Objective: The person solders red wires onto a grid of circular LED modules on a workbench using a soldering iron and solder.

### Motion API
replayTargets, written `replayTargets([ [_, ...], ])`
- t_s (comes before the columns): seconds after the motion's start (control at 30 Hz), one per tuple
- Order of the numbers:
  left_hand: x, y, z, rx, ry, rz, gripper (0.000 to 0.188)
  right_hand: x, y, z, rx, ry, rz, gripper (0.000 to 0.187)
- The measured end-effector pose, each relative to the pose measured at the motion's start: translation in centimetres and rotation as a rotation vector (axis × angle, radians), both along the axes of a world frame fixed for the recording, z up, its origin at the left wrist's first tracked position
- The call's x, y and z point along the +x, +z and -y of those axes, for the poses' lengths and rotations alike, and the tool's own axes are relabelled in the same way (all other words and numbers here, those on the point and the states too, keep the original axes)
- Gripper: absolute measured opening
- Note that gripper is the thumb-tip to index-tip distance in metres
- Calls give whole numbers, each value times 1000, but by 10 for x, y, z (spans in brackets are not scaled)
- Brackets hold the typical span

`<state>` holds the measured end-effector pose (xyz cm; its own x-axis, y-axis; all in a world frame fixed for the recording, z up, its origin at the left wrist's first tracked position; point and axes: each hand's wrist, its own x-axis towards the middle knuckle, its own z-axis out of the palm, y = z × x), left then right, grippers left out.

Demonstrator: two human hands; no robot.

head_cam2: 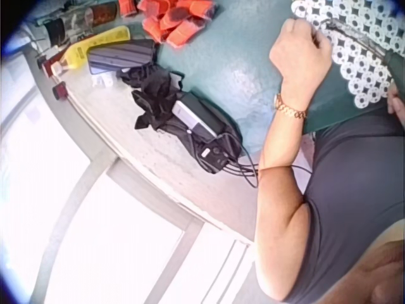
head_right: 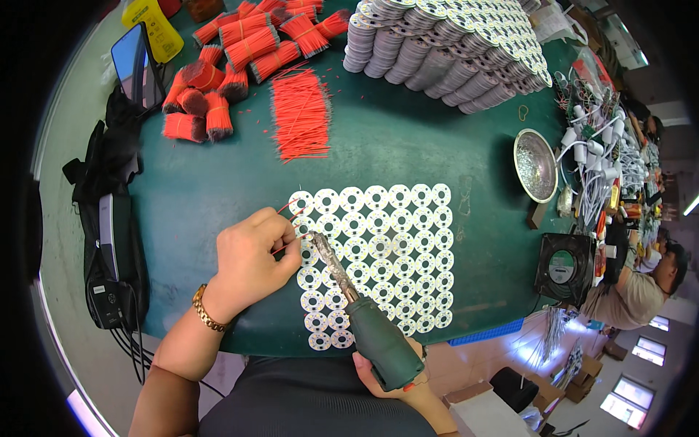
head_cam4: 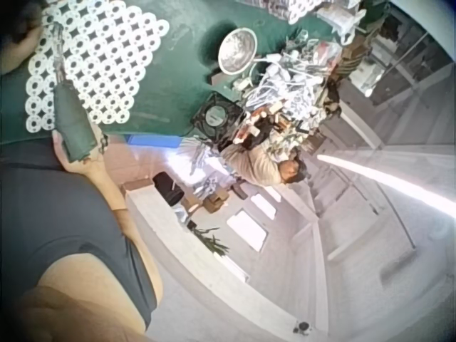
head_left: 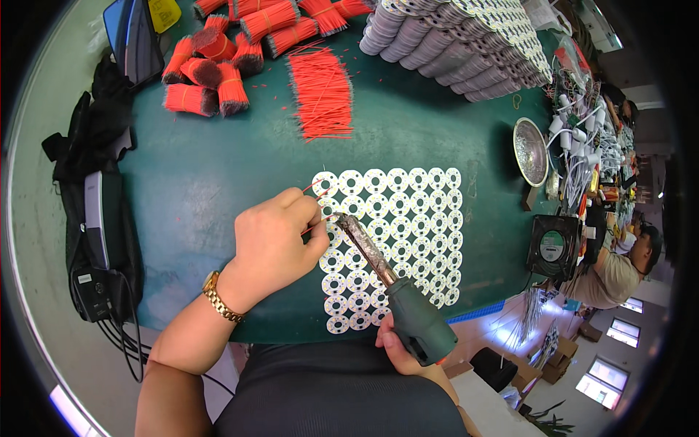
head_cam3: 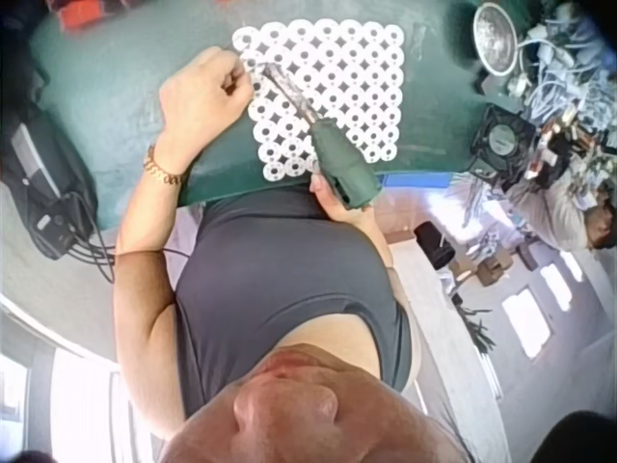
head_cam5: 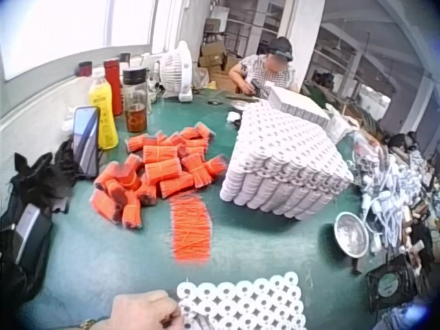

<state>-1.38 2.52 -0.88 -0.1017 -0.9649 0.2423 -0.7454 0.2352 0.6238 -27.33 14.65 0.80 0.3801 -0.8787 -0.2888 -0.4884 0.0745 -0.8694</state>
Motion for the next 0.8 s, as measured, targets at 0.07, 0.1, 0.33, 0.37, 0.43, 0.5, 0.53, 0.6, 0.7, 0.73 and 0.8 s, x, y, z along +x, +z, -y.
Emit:
replayTargets([
  [0.07, 0, -1, 0, -15, -2, -12, 12, 1, 0, 0, 1, -24, 8, 10],
  [0.1, -1, -1, 0, -15, -1, -12, 12, 1, 0, 1, -25, 5, -3, 11],
  [0.33, -1, -2, 1, -25, -6, -2, 12, 4, 13, 2, 202, -301, 231, 20],
  [0.37, -1, -3, 1, -23, -9, -3, 12, 7, 11, 2, 203, -300, 233, 20],
  [0.43, 0, -2, 0, -20, -6, 5, 12, 11, 9, 2, 124, -417, 566, 35],
  [0.5, 1, -1, 1, -20, -7, 10, 12, 6, 5, 3, 59, -322, 554, 47],
  [0.53, 0, -1, 1, -14, -11, 10, 12, 7, 8, 4, 69, -355, 562, 46],
  [0.6, 0, 0, 2, -14, -15, 14, 12, 10, 11, 5, 76, -387, 575, 45],
  [0.7, 0, 1, 2, -13, -25, 24, 12, 12, 8, 8, 126, -524, 534, 50],
  [0.73, 1, 2, 2, 5, -40, 17, 11, 12, 4, 11, 108, -521, 598, 51],
  [0.8, 2, 6, 1, 21, -60, 13, 11, 12, -1, 18, 132, -523, 743, 50],
])
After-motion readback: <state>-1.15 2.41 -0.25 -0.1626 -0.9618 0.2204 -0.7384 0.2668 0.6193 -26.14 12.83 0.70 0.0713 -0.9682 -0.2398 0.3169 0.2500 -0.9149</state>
